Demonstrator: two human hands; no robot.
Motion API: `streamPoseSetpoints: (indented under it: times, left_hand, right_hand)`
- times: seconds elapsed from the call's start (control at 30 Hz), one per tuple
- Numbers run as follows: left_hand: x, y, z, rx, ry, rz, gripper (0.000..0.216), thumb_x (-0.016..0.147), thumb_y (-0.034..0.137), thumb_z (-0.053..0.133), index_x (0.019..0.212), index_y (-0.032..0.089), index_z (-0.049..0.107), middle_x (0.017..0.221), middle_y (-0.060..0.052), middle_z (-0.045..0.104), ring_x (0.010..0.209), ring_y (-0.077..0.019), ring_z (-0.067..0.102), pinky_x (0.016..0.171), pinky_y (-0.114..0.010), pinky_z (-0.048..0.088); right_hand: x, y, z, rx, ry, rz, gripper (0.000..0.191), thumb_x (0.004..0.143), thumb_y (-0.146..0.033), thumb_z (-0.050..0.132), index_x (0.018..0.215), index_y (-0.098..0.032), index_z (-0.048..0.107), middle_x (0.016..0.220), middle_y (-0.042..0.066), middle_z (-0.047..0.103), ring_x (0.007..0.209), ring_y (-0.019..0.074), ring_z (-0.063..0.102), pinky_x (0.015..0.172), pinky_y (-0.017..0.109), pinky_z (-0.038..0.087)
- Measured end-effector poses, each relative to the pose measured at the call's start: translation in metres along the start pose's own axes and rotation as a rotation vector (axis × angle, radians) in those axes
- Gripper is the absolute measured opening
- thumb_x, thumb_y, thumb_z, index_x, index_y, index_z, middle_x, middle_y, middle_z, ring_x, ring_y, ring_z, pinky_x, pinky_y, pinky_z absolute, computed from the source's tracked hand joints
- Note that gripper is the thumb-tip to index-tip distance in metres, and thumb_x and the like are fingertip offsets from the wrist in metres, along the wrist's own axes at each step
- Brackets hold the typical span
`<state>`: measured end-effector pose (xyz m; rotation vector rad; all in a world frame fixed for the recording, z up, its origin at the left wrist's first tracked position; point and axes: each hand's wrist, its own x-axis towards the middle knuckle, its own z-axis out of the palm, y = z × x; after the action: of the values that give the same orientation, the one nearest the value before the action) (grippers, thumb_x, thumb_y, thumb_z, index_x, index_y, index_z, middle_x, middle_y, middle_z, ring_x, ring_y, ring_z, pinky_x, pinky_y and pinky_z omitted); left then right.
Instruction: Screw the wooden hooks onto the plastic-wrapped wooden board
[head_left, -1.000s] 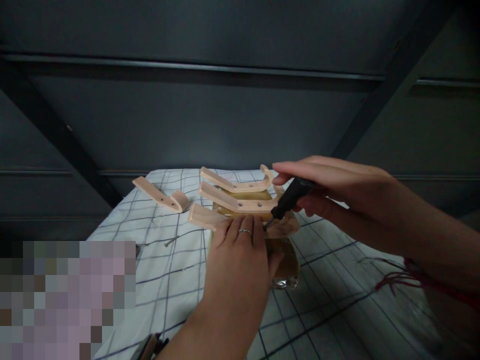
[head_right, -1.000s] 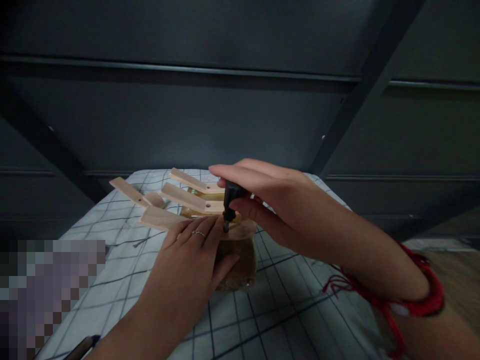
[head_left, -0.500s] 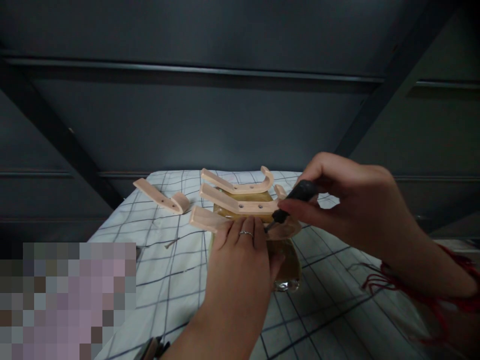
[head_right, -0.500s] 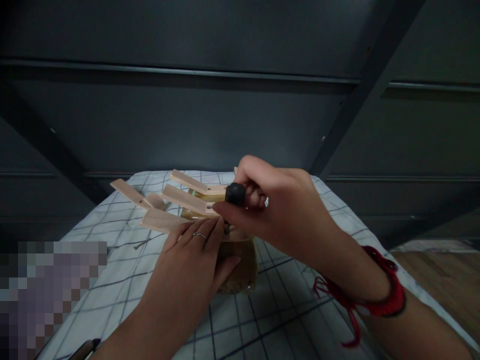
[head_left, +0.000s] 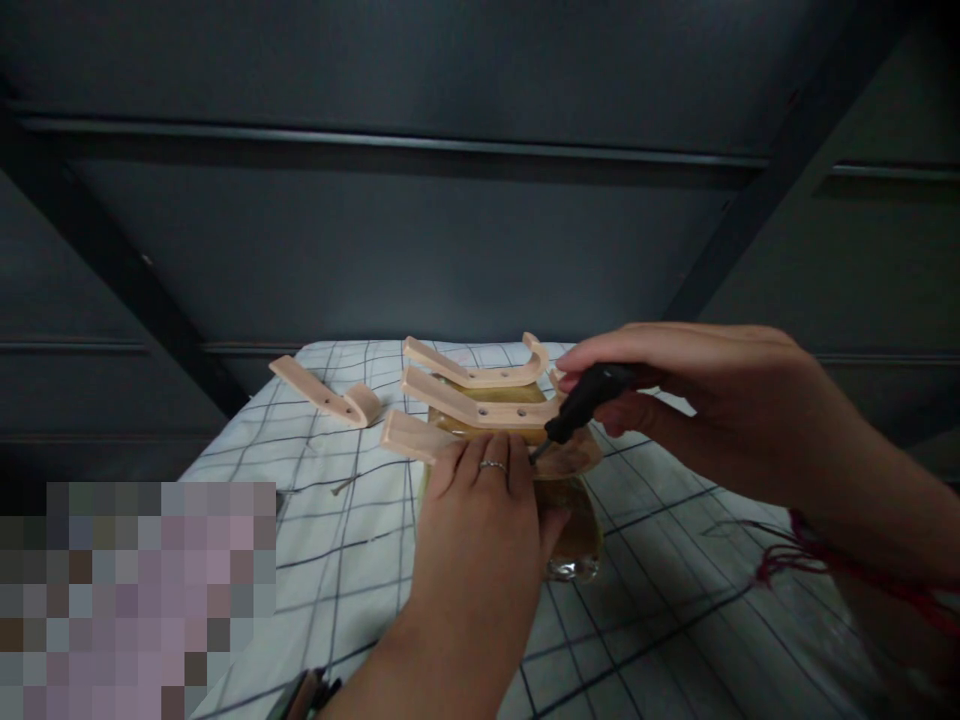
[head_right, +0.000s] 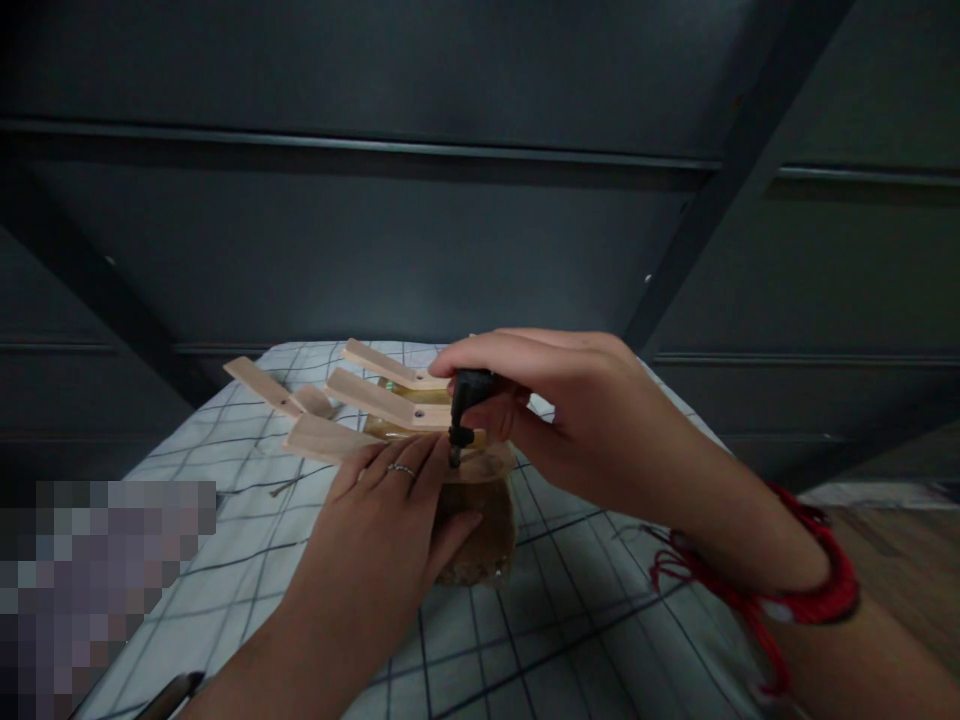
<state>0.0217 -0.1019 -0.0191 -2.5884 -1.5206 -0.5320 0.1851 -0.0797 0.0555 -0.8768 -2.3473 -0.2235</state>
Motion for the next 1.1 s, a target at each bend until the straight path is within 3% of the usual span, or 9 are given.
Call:
streamPoseSetpoints:
  times: [0.1,0.27,0.4,0.53,0.6,0.67,0.83,0.97,1.1]
  left_hand:
    - [0.000,0.000,0.001,0.008,0.017,0.008,0.044,0.081,0.036,0.056,0.114,0.008,0.054,0.114,-0.013,0.060,0.106,-0.0283,0.054,0.092,-0.044,0.038]
    - [0.000,0.001,0.002,0.008,0.009,0.002,0.047,0.080,0.035,0.056,0.115,0.004,0.052,0.114,-0.015,0.060,0.107,-0.0280,0.054,0.093,-0.044,0.038]
    - [0.000,0.000,0.001,0.001,0.009,0.004,0.045,0.081,0.036,0.055,0.113,0.005,0.053,0.113,-0.014,0.060,0.106,-0.0274,0.054,0.093,-0.044,0.037]
    - [0.001,-0.001,0.000,-0.011,-0.004,-0.009,0.045,0.081,0.036,0.055,0.114,0.006,0.053,0.115,-0.014,0.059,0.108,-0.0279,0.053,0.094,-0.045,0.036]
    - [0.001,-0.001,0.000,-0.008,-0.001,-0.009,0.047,0.080,0.036,0.055,0.116,0.005,0.052,0.117,-0.015,0.058,0.109,-0.0284,0.052,0.094,-0.045,0.036]
    - [0.001,0.000,0.000,-0.006,-0.001,-0.006,0.048,0.080,0.035,0.055,0.117,0.005,0.051,0.117,-0.015,0.058,0.110,-0.0288,0.052,0.094,-0.044,0.037]
    - [-0.001,0.001,0.000,0.002,0.016,0.013,0.042,0.080,0.036,0.056,0.112,0.008,0.055,0.113,-0.013,0.060,0.106,-0.0276,0.054,0.093,-0.044,0.038]
    - [-0.001,0.001,0.001,0.011,0.028,0.016,0.035,0.082,0.034,0.054,0.107,0.009,0.057,0.111,-0.013,0.061,0.106,-0.0272,0.054,0.093,-0.044,0.037]
    - [0.000,0.001,0.001,0.003,0.019,0.010,0.038,0.082,0.035,0.053,0.109,0.008,0.056,0.112,-0.013,0.061,0.107,-0.0279,0.054,0.093,-0.044,0.037]
  right_hand:
    - [0.002,-0.007,0.002,-0.057,0.037,0.056,0.005,0.080,-0.027,0.057,0.081,-0.023,0.059,0.069,-0.002,0.067,0.057,0.0132,0.061,0.051,0.024,0.045]
    - [0.004,-0.009,0.009,-0.047,0.140,0.148,0.023,0.076,-0.040,0.060,0.067,-0.023,0.049,0.050,-0.005,0.056,0.043,0.0103,0.052,0.041,0.022,0.037]
    - [0.005,-0.006,0.011,-0.018,0.126,0.093,0.019,0.078,-0.038,0.060,0.080,-0.019,0.057,0.068,-0.001,0.064,0.048,0.0098,0.055,0.047,0.023,0.042]
    - [0.004,-0.004,0.006,0.000,0.031,0.024,0.022,0.083,-0.026,0.053,0.102,-0.018,0.061,0.094,0.004,0.067,0.072,0.0139,0.063,0.063,0.023,0.047]
    - [0.002,-0.004,0.002,0.024,-0.020,-0.006,0.028,0.086,-0.021,0.046,0.111,-0.016,0.058,0.098,0.006,0.066,0.084,0.0149,0.062,0.069,0.023,0.047]
    - [0.001,-0.004,0.000,0.036,-0.050,-0.014,0.030,0.086,-0.017,0.044,0.113,-0.013,0.057,0.096,0.006,0.066,0.083,0.0137,0.062,0.068,0.023,0.047]
    - [0.004,-0.010,0.001,0.002,0.017,0.028,0.013,0.080,-0.026,0.057,0.087,-0.017,0.062,0.075,-0.001,0.066,0.057,0.0082,0.059,0.053,0.019,0.043]
    - [0.005,-0.014,0.007,-0.048,0.123,0.112,0.021,0.074,-0.035,0.063,0.067,-0.018,0.054,0.050,-0.005,0.056,0.043,0.0078,0.051,0.041,0.018,0.037]
    - [0.005,-0.014,0.009,-0.006,0.128,0.150,0.020,0.074,-0.033,0.063,0.068,-0.018,0.051,0.055,-0.004,0.057,0.045,0.0091,0.052,0.042,0.020,0.039]
